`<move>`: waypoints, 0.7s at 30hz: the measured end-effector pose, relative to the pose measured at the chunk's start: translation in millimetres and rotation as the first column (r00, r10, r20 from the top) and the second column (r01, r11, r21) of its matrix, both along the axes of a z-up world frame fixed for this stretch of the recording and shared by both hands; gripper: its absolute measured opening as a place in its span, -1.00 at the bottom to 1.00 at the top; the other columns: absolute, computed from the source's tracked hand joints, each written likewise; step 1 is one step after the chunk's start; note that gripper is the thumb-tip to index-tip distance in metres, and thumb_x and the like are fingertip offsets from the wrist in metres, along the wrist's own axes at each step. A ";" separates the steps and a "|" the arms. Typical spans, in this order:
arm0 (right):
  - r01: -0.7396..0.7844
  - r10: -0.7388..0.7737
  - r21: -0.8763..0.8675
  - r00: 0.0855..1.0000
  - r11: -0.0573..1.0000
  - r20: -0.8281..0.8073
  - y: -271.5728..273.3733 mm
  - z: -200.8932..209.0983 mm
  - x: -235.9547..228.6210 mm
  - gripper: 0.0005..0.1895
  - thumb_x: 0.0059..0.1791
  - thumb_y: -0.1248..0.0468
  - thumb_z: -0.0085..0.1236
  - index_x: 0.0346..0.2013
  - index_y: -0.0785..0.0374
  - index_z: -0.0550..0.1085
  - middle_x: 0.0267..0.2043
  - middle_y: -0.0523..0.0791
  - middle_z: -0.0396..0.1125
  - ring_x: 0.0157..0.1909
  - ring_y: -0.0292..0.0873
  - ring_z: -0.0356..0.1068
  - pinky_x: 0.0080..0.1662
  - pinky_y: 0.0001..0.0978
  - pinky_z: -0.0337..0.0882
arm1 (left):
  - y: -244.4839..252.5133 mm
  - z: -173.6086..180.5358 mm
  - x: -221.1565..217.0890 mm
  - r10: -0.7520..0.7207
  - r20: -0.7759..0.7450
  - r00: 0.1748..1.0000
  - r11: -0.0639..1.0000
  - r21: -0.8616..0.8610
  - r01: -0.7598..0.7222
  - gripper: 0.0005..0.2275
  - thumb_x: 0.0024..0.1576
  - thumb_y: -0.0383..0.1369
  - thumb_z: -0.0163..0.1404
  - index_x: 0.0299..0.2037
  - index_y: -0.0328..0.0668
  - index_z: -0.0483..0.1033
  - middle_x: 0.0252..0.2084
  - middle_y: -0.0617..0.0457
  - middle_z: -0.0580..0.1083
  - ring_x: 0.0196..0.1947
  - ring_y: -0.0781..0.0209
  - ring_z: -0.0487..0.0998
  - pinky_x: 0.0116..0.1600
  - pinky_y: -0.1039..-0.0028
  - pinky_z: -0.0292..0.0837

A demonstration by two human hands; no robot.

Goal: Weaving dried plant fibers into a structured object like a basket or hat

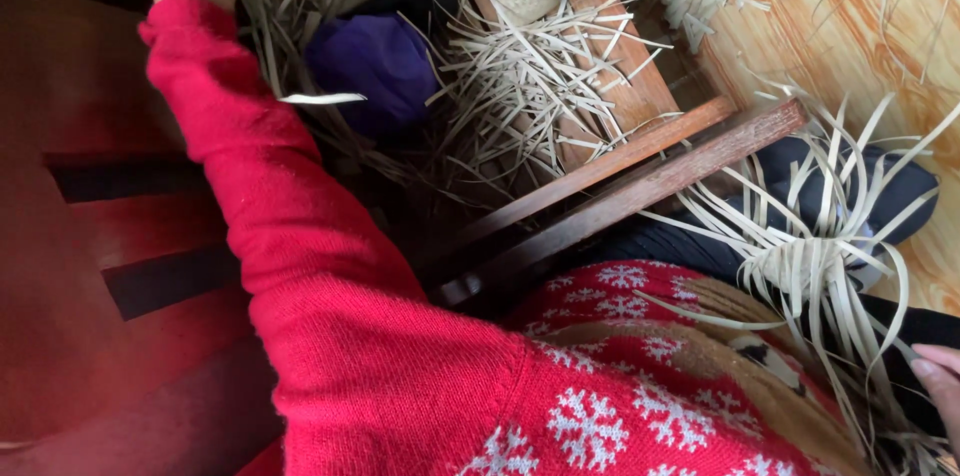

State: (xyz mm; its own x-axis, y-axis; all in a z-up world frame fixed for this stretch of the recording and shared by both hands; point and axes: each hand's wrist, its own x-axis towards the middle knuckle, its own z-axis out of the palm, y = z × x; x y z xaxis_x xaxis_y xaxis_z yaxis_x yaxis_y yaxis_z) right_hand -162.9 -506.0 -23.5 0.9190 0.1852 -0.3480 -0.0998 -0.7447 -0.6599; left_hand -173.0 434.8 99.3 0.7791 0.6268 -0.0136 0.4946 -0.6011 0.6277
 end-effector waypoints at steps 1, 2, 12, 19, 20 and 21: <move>0.028 -0.028 0.034 0.999 0.999 -0.020 -2.5 -5.8 -3.0 -0.68 0.33 0.36 -0.14 0.27 0.56 0.41 0.06 0.19 0.34 0.07 0.08 0.30 0.17 -0.18 0.24 | 7.2 6.0 -0.1 0.007 0.047 0.999 0.998 -0.071 -0.004 -0.74 0.35 -0.47 0.18 -0.42 0.00 0.53 -0.44 0.27 0.53 -0.60 0.56 0.38 -0.65 0.61 0.09; 0.033 -0.032 0.039 0.999 0.999 -0.019 0.8 -7.0 -3.8 -0.68 0.33 0.36 -0.14 0.27 0.56 0.41 0.06 0.19 0.34 0.07 0.08 0.30 0.17 -0.18 0.24 | -15.2 30.9 -1.8 0.002 0.048 0.999 0.998 -0.065 0.001 -0.74 0.35 -0.47 0.18 -0.42 0.00 0.53 -0.44 0.27 0.53 -0.60 0.56 0.38 -0.65 0.61 0.09; -0.023 0.024 -0.025 0.997 0.999 0.071 3.3 -6.2 0.2 -0.74 0.24 0.36 0.04 0.18 0.41 0.52 0.04 0.10 0.40 0.04 -0.04 0.30 0.18 -0.25 0.22 | -33.7 54.9 -11.5 -0.203 0.097 0.974 0.979 0.018 0.202 -0.82 0.19 -0.63 0.09 -0.31 -0.07 0.63 -0.43 0.21 0.51 -0.54 0.56 0.26 -0.48 0.63 0.08; -0.026 0.023 0.016 0.991 1.000 0.133 -25.6 -29.9 -7.2 -0.76 0.19 0.44 0.07 0.14 0.45 0.53 0.14 0.14 0.41 0.19 -0.02 0.34 0.34 -0.25 0.24 | -81.4 46.6 -11.2 -0.027 -0.122 0.992 0.992 -0.128 0.011 -0.86 0.32 -0.37 0.16 -0.32 0.03 0.60 -0.55 0.32 0.45 -0.69 0.63 0.06 -0.62 0.69 -0.06; -0.030 0.027 0.014 0.991 0.999 0.132 -16.0 -18.0 -9.0 -0.76 0.19 0.44 0.07 0.14 0.45 0.53 0.14 0.14 0.41 0.19 -0.02 0.34 0.34 -0.25 0.24 | -77.6 42.0 -14.3 -0.023 -0.123 0.992 0.991 -0.130 0.007 -0.86 0.32 -0.37 0.16 -0.32 0.03 0.60 -0.55 0.32 0.45 -0.69 0.63 0.06 -0.62 0.69 -0.06; -0.006 0.004 0.019 0.994 1.000 0.107 -5.1 -6.5 -12.1 -0.75 0.20 0.43 0.04 0.15 0.46 0.51 0.17 0.13 0.39 0.22 0.00 0.33 0.31 -0.23 0.23 | -73.0 38.9 -15.3 0.003 -0.135 0.991 0.995 -0.101 -0.016 -0.85 0.32 -0.33 0.17 -0.35 0.05 0.60 -0.53 0.33 0.46 -0.69 0.62 0.10 -0.61 0.67 -0.01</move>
State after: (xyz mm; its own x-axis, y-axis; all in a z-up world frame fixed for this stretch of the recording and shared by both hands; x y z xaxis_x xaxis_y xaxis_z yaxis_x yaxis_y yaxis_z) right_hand -175.0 -511.1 -30.1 0.9498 0.1957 -0.2439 -0.0239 -0.7322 -0.6807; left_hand -188.3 361.8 138.2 0.7598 0.6242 -0.1817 0.5840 -0.5325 0.6126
